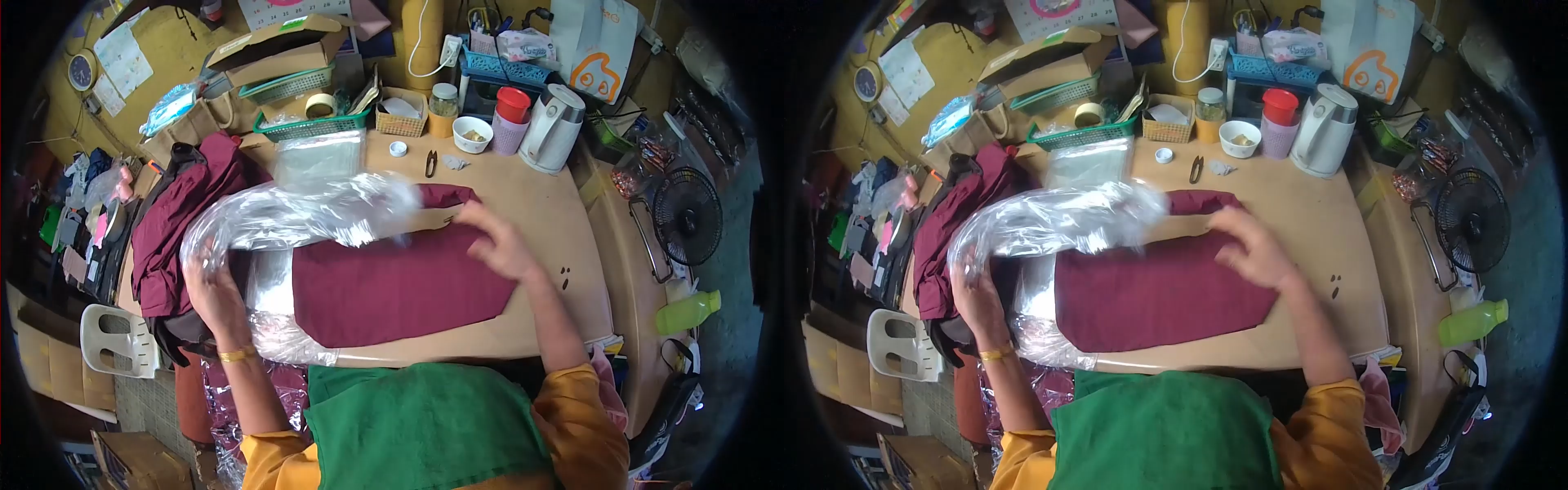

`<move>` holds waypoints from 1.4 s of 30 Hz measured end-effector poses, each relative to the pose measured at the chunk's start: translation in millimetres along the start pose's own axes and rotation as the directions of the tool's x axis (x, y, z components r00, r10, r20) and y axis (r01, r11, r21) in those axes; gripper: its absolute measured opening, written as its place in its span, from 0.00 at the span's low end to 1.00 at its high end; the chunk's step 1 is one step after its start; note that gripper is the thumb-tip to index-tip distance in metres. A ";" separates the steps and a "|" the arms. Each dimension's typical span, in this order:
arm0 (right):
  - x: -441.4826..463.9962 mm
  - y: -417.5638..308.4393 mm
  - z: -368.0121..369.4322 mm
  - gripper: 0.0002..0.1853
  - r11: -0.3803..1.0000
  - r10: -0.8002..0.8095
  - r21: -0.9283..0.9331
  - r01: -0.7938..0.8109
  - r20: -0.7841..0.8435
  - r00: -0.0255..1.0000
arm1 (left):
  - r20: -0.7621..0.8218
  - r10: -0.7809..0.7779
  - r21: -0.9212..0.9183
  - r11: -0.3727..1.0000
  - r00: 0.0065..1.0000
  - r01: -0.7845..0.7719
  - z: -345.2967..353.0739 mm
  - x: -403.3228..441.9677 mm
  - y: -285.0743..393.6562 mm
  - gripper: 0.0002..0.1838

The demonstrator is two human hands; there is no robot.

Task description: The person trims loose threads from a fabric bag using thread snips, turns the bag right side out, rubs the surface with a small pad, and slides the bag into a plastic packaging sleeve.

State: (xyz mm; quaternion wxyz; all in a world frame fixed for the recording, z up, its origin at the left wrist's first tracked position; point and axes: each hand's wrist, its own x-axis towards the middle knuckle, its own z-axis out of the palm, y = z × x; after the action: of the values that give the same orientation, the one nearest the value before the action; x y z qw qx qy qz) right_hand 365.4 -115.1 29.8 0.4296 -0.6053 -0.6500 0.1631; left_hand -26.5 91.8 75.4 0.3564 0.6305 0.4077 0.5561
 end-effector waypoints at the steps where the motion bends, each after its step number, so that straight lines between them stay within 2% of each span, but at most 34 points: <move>1: -4.0 -2.5 11.1 0.29 0.906 0.021 -0.421 0.048 0.159 0.987 | 0.010 0.185 0.735 0.665 0.983 -0.133 -4.1 -9.4 -7.8 0.19; 2: -11.8 4.2 24.5 0.34 0.871 0.045 -0.484 0.082 0.246 0.968 | -0.037 0.069 0.443 0.896 0.997 -0.045 12.9 -26.4 -17.7 0.21; 3: -18.0 6.1 34.0 0.37 0.843 0.080 -0.529 0.101 0.310 0.947 | -0.033 -0.058 0.091 0.994 0.998 0.060 41.4 -52.6 -28.3 0.22; 4: -26.2 10.0 43.6 0.38 0.819 0.123 -0.568 0.082 0.314 0.941 | 0.117 0.188 0.309 0.926 0.975 -0.216 64.5 -90.1 -44.2 0.22; 5: -32.7 14.6 50.2 0.39 0.793 0.166 -0.606 0.066 0.319 0.933 | 0.307 0.377 0.461 0.745 0.874 -0.483 81.8 -117.8 -56.4 0.21; 7: -44.5 21.7 55.2 0.40 0.783 0.203 -0.622 0.008 0.267 0.942 | 0.571 0.187 0.508 0.685 0.799 -0.523 93.2 -128.2 -61.5 0.21; 9: -58.0 20.8 57.5 0.41 0.772 0.241 -0.634 -0.050 0.219 0.946 | 0.589 0.147 0.567 0.625 0.795 -0.536 88.3 -109.8 -84.6 0.21; 10: -63.1 16.6 58.5 0.42 0.746 0.286 -0.659 -0.096 0.186 0.940 | 0.533 0.051 0.651 0.612 0.844 -0.448 81.7 -96.2 -94.9 0.22; 11: -65.7 14.2 59.5 0.43 0.716 0.327 -0.684 -0.141 0.149 0.933 | 0.462 0.139 0.689 0.566 0.876 -0.453 79.7 -85.0 -110.5 0.21; 13: -65.3 7.4 67.5 0.43 0.705 0.342 -0.689 -0.168 0.123 0.932 | 0.519 0.089 0.747 0.436 0.850 -0.502 80.7 -71.8 -89.2 0.20; 15: -60.5 -4.3 79.9 0.41 0.644 0.429 -0.694 -0.320 -0.019 0.903 | 0.596 -0.030 0.552 0.742 0.803 -0.382 109.4 -82.4 -48.8 0.18; 16: -59.4 -6.1 89.6 0.41 0.643 0.430 -0.695 -0.322 -0.020 0.902 | 0.554 0.339 0.413 0.681 0.761 -0.604 130.9 -98.1 -42.1 0.17; 17: -59.2 -5.5 100.6 0.36 0.644 0.401 -0.672 -0.365 -0.110 0.910 | 0.619 0.245 0.380 0.738 0.746 -0.557 148.8 -112.4 -39.1 0.20; 18: -60.5 -7.6 105.5 0.32 0.647 0.369 -0.646 -0.405 -0.199 0.908 | 0.685 0.072 0.499 0.679 0.725 -0.539 161.9 -119.1 -29.9 0.25; 19: -65.0 -10.7 101.0 0.32 0.646 0.367 -0.648 -0.405 -0.202 0.908 | 0.713 -0.104 0.603 0.595 0.693 -0.531 169.9 -119.4 -22.9 0.30; 20: -70.4 -14.7 89.5 0.26 0.743 0.352 -0.556 -0.372 -0.148 0.924 | 0.713 -0.095 0.600 0.595 0.695 -0.535 172.1 -117.8 -34.1 0.30; 21: -76.1 -20.9 75.7 0.21 0.827 0.332 -0.450 -0.338 -0.094 0.939 | 0.687 -0.002 0.593 0.578 0.726 -0.560 173.4 -117.9 -56.3 0.34; 22: -84.2 -28.0 59.6 0.18 0.834 0.186 -0.502 -0.227 -0.132 0.974 | 0.659 0.088 0.589 0.558 0.747 -0.584 172.2 -117.7 -69.2 0.38; 23: -95.6 -26.5 42.9 0.23 0.850 0.134 -0.511 -0.132 -0.034 0.990 | 0.660 0.086 0.590 0.556 0.746 -0.585 170.6 -115.4 -70.1 0.38; 25: -110.5 -44.1 24.9 0.25 0.825 0.276 -0.537 -0.177 0.109 0.955 | 0.705 0.064 0.566 0.549 0.706 -0.615 168.2 -111.5 -71.0 0.38; 26: -116.3 -37.7 23.6 0.25 0.827 0.271 -0.535 -0.171 0.114 0.956 | 0.684 0.169 0.527 0.558 0.710 -0.641 169.6 -112.0 -76.5 0.38; 29: -120.8 -17.3 25.4 0.27 0.844 0.243 -0.526 -0.107 0.196 0.950 | 0.719 0.126 0.511 0.571 0.684 -0.642 168.7 -109.4 -74.4 0.38; 31: -107.1 -12.6 26.9 0.29 0.802 0.029 -0.591 0.089 0.188 0.982 | 0.727 0.123 0.506 0.569 0.675 -0.648 166.5 -108.3 -74.1 0.39; 34: -102.9 4.7 28.0 0.29 0.816 -0.008 -0.556 0.159 0.264 0.965 | 0.745 0.092 0.492 0.592 0.660 -0.638 164.6 -105.8 -70.7 0.40; 35: -108.0 4.0 25.5 0.29 0.816 -0.014 -0.554 0.163 0.264 0.965 | 0.761 0.062 0.481 0.614 0.646 -0.626 163.2 -104.0 -69.9 0.40; 36: -113.7 -6.8 20.9 0.28 0.836 0.050 -0.540 0.091 0.241 0.969 | 0.758 0.061 0.485 0.611 0.649 -0.625 163.1 -102.9 -72.8 0.40; 38: -126.5 -15.4 20.4 0.31 0.848 0.143 -0.530 -0.020 0.193 0.971 | 0.751 0.147 0.476 0.554 0.643 -0.683 164.6 -103.7 -82.9 0.41; 39: -128.0 -17.0 22.5 0.31 0.848 0.150 -0.530 -0.022 0.199 0.968 | 0.752 0.141 0.476 0.560 0.644 -0.678 164.6 -103.4 -82.1 0.41; 41: -130.2 -22.0 31.0 0.30 0.879 0.129 -0.471 -0.074 0.086 0.988 | 0.772 0.114 0.433 0.625 0.625 -0.650 167.5 -98.0 -80.7 0.41; 42: -129.6 -19.4 37.9 0.31 0.877 0.097 -0.476 -0.064 0.046 0.994 | 0.761 0.169 0.416 0.612 0.626 -0.672 169.7 -96.3 -82.8 0.41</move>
State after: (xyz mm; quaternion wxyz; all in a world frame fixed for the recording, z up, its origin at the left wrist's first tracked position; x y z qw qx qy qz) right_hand 311.0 -227.7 -24.7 0.2391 -0.7124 -0.6586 0.0379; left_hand 127.3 39.1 -60.5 0.0691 0.9477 0.2519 0.1835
